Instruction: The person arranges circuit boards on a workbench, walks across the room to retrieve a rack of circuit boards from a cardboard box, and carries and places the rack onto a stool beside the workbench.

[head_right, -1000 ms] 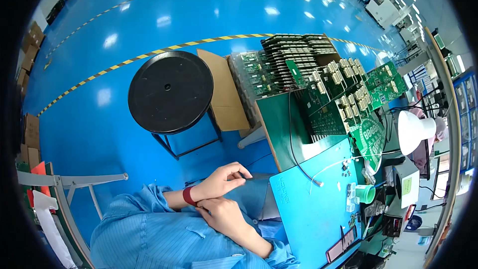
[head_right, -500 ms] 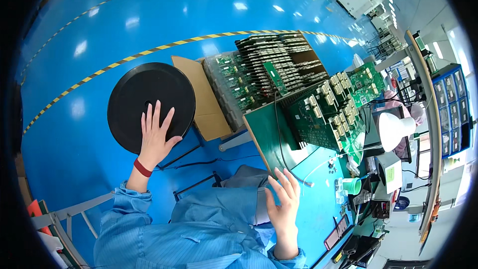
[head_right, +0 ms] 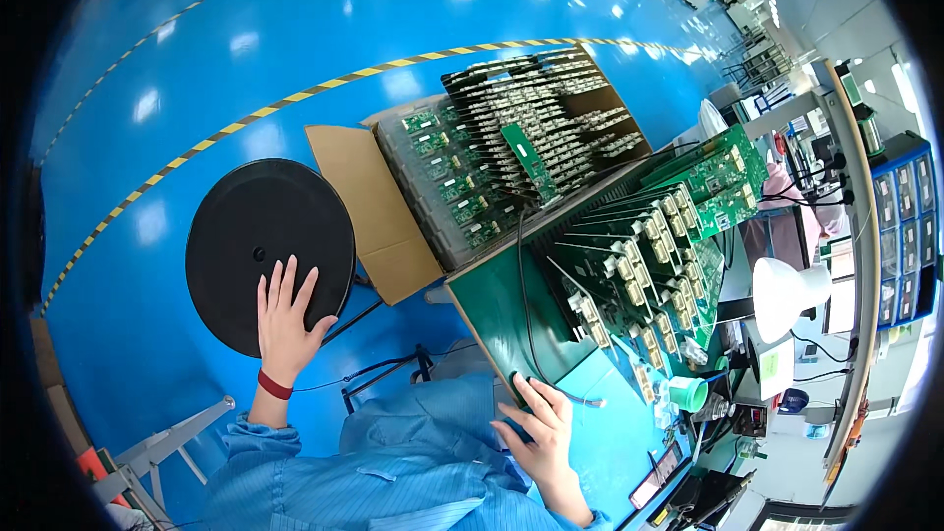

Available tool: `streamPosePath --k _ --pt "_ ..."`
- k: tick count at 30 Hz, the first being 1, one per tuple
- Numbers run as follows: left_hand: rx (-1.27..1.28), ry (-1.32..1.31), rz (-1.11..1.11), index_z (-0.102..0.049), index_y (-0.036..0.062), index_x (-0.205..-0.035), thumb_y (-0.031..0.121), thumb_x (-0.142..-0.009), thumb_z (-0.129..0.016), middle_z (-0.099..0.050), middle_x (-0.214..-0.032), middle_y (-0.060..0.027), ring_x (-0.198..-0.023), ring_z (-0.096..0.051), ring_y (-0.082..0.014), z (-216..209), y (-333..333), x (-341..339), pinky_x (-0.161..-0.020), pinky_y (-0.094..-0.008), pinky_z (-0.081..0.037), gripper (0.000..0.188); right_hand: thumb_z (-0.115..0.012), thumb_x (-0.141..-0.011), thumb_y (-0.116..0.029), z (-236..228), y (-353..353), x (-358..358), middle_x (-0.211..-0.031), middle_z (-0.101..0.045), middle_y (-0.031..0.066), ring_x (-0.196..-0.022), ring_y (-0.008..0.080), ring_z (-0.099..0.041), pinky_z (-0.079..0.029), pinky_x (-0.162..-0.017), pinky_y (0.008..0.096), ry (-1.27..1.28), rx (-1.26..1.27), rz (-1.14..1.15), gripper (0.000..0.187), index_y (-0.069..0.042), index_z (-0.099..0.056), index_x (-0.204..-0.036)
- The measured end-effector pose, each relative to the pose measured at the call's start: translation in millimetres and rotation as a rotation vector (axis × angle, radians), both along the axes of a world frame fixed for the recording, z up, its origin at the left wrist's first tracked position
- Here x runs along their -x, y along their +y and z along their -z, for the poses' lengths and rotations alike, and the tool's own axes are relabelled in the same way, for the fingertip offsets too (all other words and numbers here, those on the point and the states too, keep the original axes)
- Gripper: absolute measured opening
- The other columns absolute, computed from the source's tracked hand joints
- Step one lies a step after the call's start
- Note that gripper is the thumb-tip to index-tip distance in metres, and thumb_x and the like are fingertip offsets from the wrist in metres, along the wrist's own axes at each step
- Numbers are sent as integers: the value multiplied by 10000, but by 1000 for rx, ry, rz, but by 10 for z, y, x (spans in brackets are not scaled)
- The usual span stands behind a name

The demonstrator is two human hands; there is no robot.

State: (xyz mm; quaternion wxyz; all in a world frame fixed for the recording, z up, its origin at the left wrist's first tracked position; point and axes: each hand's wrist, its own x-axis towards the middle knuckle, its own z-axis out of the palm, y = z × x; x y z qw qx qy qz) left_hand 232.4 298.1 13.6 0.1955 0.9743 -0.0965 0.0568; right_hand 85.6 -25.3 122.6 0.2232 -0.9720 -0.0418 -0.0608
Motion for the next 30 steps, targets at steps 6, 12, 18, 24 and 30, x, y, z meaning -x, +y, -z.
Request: streamPosePath --k 6,12,18,24,30 --pt "-6 16 -21 -552 135 -1325 351 -727 -764 -381 -1480 -146 -1381 -320 -344 -14 -11 -40 -1144 -518 -201 671 -812 -602 -86 -19 2 -41 -1250 -625 108 -1104 292 -544 -418 -934 388 -6 -44 -4 275 -90 -729 -864" --pt "11 16 -26 -572 122 -1293 274 -735 -758 -407 -1454 -150 -1369 -336 -347 -37 -53 -53 -1141 -515 -211 607 -783 -616 -51 11 -33 -32 -1231 -637 99 -1079 288 -561 -422 -908 384 -34 -53 -3 245 -103 -724 -848" --pt "458 -175 35 -685 48 -951 -9 -775 -659 -585 -1144 -148 -1108 -547 -362 -211 -715 -351 -959 -462 -424 187 -756 -624 -28 -6 -20 -44 -1223 -644 88 -1081 276 -573 -427 -900 389 -38 -62 17 243 -92 -717 -855" --pt "1386 810 339 -551 36 -1225 177 -926 -599 -593 -1073 -84 -954 -616 -178 -218 -2258 -1891 -788 -326 -533 334 -749 -644 -16 -5 -79 -36 -1221 -645 77 -1092 267 -579 -444 -901 390 -74 -87 31 246 -84 -703 -876" --pt "1269 1194 72 -401 33 -1328 315 -824 -743 -494 -1262 -159 -1026 -586 -308 633 -3064 -2965 -835 -422 -542 671 -745 -701 -22 -33 -59 -41 -1235 -638 84 -1087 269 -610 -474 -903 385 -71 -232 -6 202 -66 -691 -891"
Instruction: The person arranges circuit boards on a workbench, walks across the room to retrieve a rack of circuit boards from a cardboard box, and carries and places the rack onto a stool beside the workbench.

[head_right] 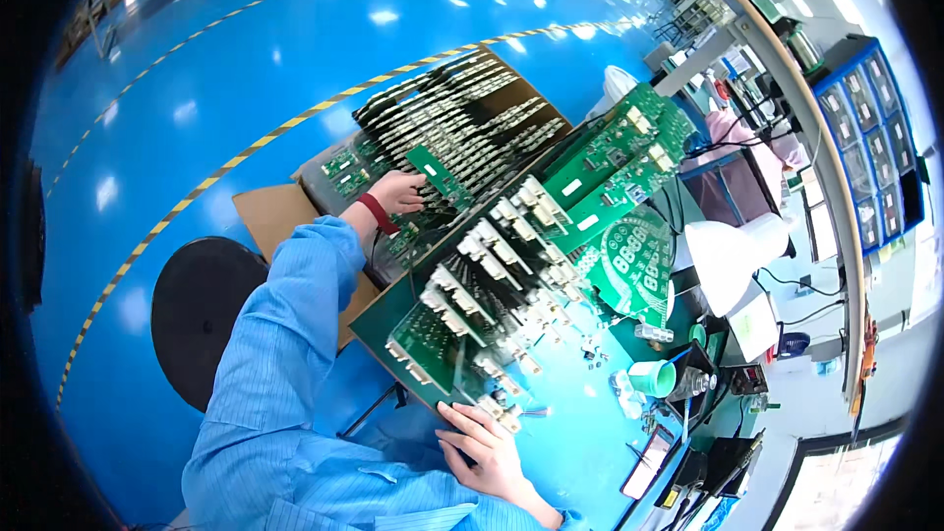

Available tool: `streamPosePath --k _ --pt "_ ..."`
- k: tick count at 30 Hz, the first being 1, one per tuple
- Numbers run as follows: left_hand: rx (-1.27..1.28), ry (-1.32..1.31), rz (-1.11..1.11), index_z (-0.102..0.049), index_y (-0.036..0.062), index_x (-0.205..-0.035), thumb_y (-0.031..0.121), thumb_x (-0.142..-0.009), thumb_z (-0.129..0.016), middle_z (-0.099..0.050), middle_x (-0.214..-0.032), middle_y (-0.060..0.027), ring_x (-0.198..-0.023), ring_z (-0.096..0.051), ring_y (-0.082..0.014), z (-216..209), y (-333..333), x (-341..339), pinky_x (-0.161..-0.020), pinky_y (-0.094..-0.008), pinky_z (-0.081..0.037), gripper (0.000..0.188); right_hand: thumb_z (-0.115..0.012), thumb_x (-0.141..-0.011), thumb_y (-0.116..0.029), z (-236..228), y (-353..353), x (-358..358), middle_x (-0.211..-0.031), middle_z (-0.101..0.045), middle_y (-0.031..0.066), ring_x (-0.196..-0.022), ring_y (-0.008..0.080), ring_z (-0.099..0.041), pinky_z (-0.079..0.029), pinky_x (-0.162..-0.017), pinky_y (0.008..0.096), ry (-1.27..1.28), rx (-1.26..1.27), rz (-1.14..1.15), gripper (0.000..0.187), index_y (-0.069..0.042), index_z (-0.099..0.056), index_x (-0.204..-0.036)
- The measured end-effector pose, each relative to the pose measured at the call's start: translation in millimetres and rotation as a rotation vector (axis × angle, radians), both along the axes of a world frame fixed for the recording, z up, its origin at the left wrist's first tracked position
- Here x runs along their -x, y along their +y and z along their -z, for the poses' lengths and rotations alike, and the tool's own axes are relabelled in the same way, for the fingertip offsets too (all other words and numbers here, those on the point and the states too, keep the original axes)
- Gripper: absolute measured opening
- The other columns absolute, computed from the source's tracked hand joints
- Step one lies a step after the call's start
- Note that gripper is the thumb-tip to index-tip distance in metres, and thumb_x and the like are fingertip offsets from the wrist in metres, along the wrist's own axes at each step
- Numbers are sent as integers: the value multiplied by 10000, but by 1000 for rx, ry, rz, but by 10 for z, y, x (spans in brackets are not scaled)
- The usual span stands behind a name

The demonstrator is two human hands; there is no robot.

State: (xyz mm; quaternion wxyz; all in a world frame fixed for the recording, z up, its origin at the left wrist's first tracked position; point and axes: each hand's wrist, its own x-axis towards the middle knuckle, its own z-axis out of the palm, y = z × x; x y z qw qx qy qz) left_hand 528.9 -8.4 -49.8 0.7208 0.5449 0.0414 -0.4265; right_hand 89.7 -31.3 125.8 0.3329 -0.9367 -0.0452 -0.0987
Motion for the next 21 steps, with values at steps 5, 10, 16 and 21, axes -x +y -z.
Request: streamPosePath --k 5,10,16,21 --pt "-123 198 -129 -438 14 -1297 475 -782 -758 -544 -1197 -181 -942 -603 -293 633 -564 -313 -757 -402 -536 762 -724 -768 -90 61 -156 78 -1272 -609 62 -1155 243 -563 -450 -959 390 29 -22 34 208 -63 -684 -970" --pt "-84 194 -140 -548 50 -914 394 -856 -711 -581 -710 -65 -573 -549 -185 1451 -555 -781 -507 -291 -473 385 -686 -813 -109 79 -184 88 -1300 -585 65 -1162 240 -549 -442 -978 387 -43 -142 -14 209 -56 -669 -1014" --pt "9 164 31 -533 105 -782 331 -935 -625 -483 -573 -13 -433 -380 -136 1836 -647 -1153 -419 -272 -366 287 -710 -823 -140 58 -196 136 -1210 -620 67 -1142 236 -555 -429 -997 407 -60 -174 5 225 -87 -680 -1039" --pt "-80 -158 13 -618 -57 -1133 226 -918 -650 -621 -1097 -98 -944 -534 -229 1849 -672 -1088 -825 -430 -449 356 -670 -843 -133 120 -172 120 -1308 -582 54 -1183 232 -532 -431 -996 391 -43 -194 2 188 -59 -669 -1015"
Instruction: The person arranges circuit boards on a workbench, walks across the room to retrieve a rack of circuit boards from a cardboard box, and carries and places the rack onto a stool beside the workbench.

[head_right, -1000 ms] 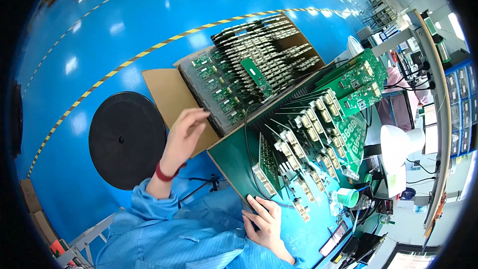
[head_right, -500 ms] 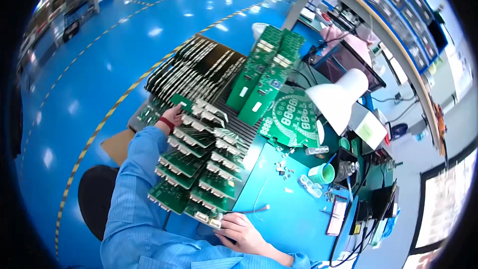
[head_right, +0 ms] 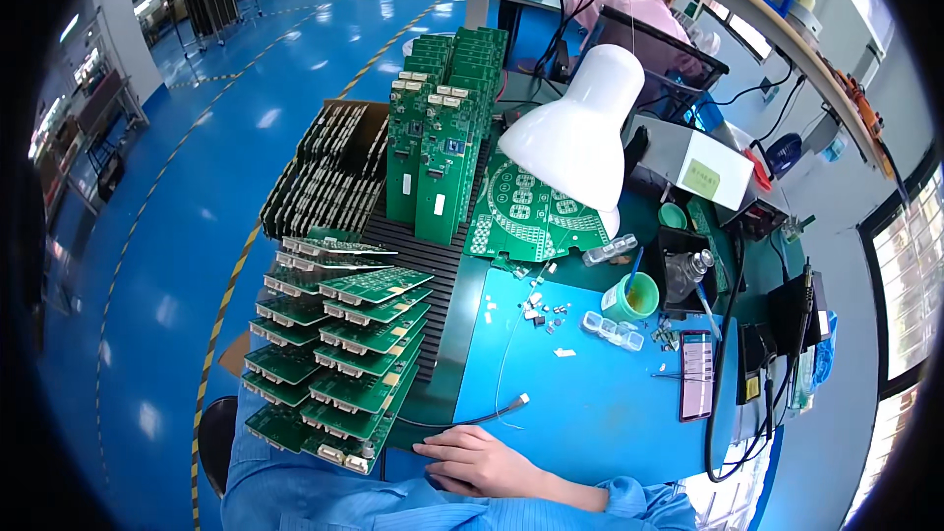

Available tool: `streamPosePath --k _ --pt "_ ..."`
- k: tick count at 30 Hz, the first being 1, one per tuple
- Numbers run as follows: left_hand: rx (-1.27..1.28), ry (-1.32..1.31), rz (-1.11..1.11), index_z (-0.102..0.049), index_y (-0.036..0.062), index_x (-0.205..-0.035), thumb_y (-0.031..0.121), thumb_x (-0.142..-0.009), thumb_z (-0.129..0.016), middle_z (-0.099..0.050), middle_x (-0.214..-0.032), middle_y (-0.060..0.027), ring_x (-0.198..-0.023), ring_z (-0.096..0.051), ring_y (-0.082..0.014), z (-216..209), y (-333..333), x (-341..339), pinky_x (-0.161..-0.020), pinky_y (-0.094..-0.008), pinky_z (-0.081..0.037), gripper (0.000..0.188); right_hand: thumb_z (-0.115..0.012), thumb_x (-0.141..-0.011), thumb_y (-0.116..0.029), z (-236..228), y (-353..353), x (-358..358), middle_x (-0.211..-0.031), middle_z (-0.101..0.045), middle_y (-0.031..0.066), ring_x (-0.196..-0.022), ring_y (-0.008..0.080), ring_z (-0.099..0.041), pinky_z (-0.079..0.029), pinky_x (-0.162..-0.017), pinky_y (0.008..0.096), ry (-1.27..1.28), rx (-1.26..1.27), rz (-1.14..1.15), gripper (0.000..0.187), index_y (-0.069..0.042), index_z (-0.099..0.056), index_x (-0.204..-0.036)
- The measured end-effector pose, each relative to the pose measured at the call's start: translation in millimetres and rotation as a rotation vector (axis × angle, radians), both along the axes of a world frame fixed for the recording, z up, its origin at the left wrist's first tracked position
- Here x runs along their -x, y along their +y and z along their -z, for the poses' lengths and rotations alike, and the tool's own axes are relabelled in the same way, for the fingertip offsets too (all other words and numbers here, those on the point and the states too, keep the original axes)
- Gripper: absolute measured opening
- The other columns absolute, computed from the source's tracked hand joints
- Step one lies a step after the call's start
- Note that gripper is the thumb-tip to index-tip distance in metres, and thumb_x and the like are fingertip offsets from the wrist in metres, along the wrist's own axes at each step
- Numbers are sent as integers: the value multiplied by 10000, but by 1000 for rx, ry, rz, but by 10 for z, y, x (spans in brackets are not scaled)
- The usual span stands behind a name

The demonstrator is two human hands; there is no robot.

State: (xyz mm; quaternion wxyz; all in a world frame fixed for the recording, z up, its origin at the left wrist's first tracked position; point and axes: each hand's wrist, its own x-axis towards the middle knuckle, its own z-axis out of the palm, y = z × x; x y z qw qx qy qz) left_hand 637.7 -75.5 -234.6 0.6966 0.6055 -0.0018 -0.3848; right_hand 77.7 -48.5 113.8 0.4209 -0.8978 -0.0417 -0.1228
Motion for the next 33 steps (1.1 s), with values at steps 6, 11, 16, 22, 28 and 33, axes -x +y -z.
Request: streamPosePath --k 6,11,16,22,28,33 --pt "197 -330 -228 -519 25 -860 170 -946 -578 -521 -705 -46 -535 -452 -154 -619 459 13 -520 -292 -435 179 -685 -798 -109 -95 -13 4 -1276 -599 83 -1155 241 -560 -434 -994 403 -31 22 -34 210 -53 -679 -1000" --pt "465 -325 -479 -488 -17 -1014 64 -954 -489 -618 -901 -126 -766 -704 -270 -1765 799 535 -616 -321 -587 100 -688 -777 -73 -76 -33 -8 -1144 -664 76 -1112 230 -592 -448 -974 392 -56 18 30 189 -43 -695 -963" --pt "385 -774 -928 -517 -41 -996 115 -958 -469 -652 -934 -159 -825 -688 -254 -3141 1511 975 -732 -338 -569 167 -707 -763 -42 -104 -23 125 -1038 -697 57 -994 202 -648 -504 -868 331 -143 -102 -3 185 -46 -702 -949" --pt "924 -800 -892 -566 -21 -1004 127 -975 -534 -641 -966 -165 -931 -639 -229 -4117 2653 2578 -804 -314 -516 155 -729 -757 -23 -974 -227 254 -1089 -688 120 -924 253 -675 -541 -782 323 -289 -209 89 396 -37 -640 -1142" --pt "1178 -637 -150 -466 6 -982 111 -950 -563 -550 -850 -150 -687 -598 -196 -4115 2099 4081 -665 -291 -548 146 -730 -795 -34 -1494 -67 -101 -1163 -648 174 -970 300 -658 -531 -807 342 -455 -197 300 531 3 -504 -1273" --pt "912 -740 -53 -563 -28 -1031 11 -865 -647 -626 -1051 -273 -816 -688 -287 -3953 1699 4356 -733 -389 -579 191 -693 -827 21 -1807 -447 86 -951 -685 143 -745 193 -687 -541 -658 296 -343 -324 87 315 36 -533 -1098"
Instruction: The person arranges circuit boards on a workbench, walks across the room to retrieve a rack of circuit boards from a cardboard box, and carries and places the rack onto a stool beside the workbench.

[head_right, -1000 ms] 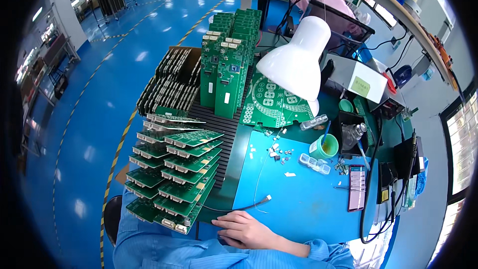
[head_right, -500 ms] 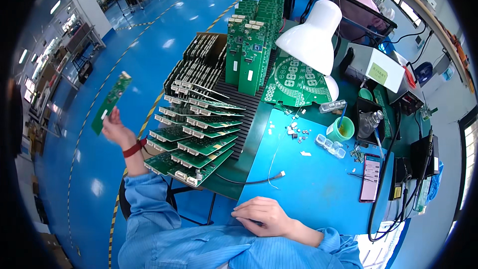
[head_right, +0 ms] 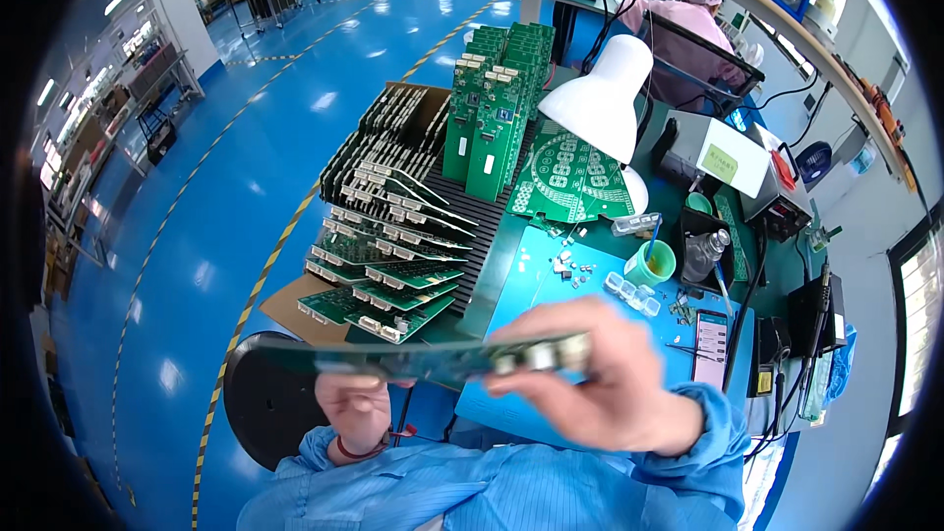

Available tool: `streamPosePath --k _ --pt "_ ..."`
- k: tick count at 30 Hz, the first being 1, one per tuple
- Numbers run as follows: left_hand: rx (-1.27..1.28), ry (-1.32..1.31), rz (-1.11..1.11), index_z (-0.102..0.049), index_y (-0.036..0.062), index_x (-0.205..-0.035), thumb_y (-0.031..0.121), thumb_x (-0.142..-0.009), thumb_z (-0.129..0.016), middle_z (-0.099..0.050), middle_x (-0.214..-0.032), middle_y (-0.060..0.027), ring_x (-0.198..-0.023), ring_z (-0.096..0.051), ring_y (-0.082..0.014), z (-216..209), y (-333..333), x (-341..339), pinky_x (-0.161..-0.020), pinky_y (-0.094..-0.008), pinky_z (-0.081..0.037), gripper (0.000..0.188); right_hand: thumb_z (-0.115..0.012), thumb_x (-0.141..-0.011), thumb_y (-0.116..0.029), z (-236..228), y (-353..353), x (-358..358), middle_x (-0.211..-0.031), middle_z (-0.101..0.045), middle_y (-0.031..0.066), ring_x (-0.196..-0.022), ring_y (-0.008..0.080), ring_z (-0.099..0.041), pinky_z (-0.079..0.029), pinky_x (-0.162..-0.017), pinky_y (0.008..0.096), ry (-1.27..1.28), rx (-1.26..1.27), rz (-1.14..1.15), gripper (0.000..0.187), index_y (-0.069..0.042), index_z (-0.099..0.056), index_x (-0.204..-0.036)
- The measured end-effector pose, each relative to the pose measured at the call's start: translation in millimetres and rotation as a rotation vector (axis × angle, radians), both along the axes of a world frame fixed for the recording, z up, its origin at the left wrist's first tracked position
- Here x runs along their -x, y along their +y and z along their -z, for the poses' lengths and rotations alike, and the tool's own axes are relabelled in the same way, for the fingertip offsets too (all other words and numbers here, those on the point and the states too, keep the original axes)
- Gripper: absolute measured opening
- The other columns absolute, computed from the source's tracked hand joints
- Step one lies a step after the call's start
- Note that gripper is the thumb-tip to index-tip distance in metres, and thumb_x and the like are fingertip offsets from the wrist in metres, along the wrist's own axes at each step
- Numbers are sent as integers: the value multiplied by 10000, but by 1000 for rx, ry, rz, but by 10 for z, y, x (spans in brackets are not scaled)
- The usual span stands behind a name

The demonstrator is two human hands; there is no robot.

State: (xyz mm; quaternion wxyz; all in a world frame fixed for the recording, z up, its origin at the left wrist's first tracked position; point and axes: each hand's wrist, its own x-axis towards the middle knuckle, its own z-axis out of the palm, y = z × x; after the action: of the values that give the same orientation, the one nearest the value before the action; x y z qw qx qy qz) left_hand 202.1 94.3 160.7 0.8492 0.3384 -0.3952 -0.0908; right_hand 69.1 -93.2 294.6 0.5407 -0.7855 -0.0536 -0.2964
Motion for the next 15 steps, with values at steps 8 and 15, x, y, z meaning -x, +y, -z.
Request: streamPosePath --k 8,15 --pt "-580 -787 88 -674 59 -1029 -44 -749 -688 -672 -1058 -119 -886 -676 -276 360 -309 55 -759 -327 -554 299 -584 -897 -37 -1050 -993 -1104 -913 -664 161 -767 215 -673 -532 -666 315 -236 775 449 322 -37 -534 -1216" --pt "-672 -622 160 -682 43 -1023 -76 -750 -661 -663 -1079 -125 -904 -669 -272 560 -199 103 -748 -325 -552 299 -581 -773 -20 -198 -1215 -2353 -831 -661 202 -832 378 -665 -540 -689 462 283 1132 457 180 4 -556 -949"
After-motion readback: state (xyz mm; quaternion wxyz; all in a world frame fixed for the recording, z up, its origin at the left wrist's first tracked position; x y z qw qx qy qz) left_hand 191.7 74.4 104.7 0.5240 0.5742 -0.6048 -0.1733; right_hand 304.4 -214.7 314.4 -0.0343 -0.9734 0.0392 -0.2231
